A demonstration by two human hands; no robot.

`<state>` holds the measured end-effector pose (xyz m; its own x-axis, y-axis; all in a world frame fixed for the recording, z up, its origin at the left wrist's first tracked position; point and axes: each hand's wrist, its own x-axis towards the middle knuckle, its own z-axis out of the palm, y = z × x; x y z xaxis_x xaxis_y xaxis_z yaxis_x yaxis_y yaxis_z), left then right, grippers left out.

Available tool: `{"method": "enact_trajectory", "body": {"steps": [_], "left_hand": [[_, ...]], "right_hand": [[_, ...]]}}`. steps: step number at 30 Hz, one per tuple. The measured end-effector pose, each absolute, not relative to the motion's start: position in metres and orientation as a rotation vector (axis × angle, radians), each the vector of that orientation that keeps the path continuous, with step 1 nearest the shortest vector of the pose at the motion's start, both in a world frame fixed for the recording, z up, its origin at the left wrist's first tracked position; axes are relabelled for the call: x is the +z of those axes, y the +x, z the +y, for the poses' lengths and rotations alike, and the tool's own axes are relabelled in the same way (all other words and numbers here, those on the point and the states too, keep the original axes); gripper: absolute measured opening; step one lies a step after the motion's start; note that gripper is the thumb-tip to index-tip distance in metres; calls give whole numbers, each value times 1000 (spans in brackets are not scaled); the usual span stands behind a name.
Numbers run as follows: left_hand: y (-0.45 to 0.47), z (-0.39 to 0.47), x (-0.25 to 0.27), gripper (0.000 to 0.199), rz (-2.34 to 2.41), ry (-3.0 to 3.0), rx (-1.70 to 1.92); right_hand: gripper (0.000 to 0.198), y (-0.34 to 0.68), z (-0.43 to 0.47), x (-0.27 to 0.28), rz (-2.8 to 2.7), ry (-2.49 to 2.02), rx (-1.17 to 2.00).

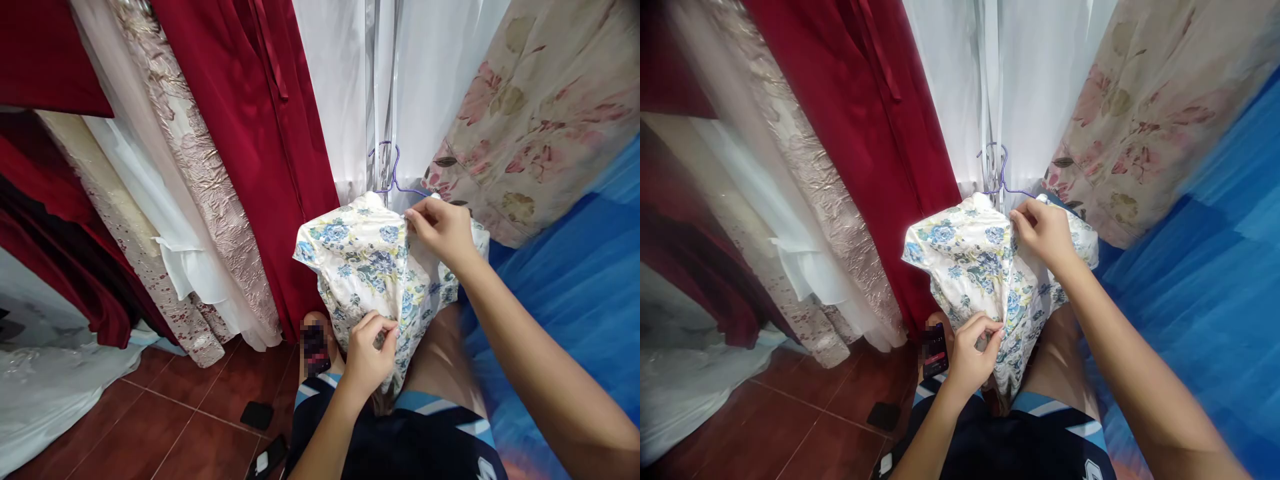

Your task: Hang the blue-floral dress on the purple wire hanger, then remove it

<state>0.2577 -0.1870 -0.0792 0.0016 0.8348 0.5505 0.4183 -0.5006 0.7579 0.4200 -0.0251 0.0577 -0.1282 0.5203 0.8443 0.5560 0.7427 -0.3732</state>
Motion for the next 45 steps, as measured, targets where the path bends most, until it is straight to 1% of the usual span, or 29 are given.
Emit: {"method": "enact_trajectory", "body": {"steps": [5,8,10,13,15,17,19,21,23,26,31,35,37,40,42,45], "left_hand": [[258,-192,-82,14,1238,1922,1343],[257,-192,-88,13,1238,1934,1292],[253,-185,-83,13,1219,1976,1303],[245,-164,-51,14,1173,2079,1491],[240,-142,-15,17,1126,2172,1671],[239,-114,24,24,1079,2290,1769],[241,-84,57,31,1096,2404,1742],[243,-58,77,26,1135,2573,1578],[245,-39,86,22,1219,2710,1426],[246,-27,88,23,1329,2771,1401],[255,-23,89,20,1399,2654,1582],[250,-20,101,22,1478,2428,1785],[233,-19,107,22,1514,2316,1876],[191,-17,104,23,1575,2232,1937],[159,-14,90,24,1625,2180,1979],[120,-7,55,25,1773,1993,2027]], "right_hand": [[21,419,-2,80,-1688,-787,-138],[22,419,-7,78,-1695,-777,-108],[22,417,-16,71,-1676,-781,-51],[20,412,-30,59,-1598,-787,49],[19,409,-35,53,-1547,-781,81],[18,407,-38,50,-1523,-755,69],[18,407,-37,49,-1544,-722,16],[19,408,-33,48,-1601,-700,-59],[20,411,-26,45,-1673,-694,-133],[21,416,-14,40,-1775,-675,-243],[21,416,6,27,-1818,-684,-403],[27,416,5,3,-1982,-720,-446],[30,419,-2,-13,-2050,-714,-415],[27,428,-15,-30,-2051,-702,-269],[23,432,-22,-36,-2027,-699,-160],[20,432,-30,-38,-2039,-690,-66]]}}
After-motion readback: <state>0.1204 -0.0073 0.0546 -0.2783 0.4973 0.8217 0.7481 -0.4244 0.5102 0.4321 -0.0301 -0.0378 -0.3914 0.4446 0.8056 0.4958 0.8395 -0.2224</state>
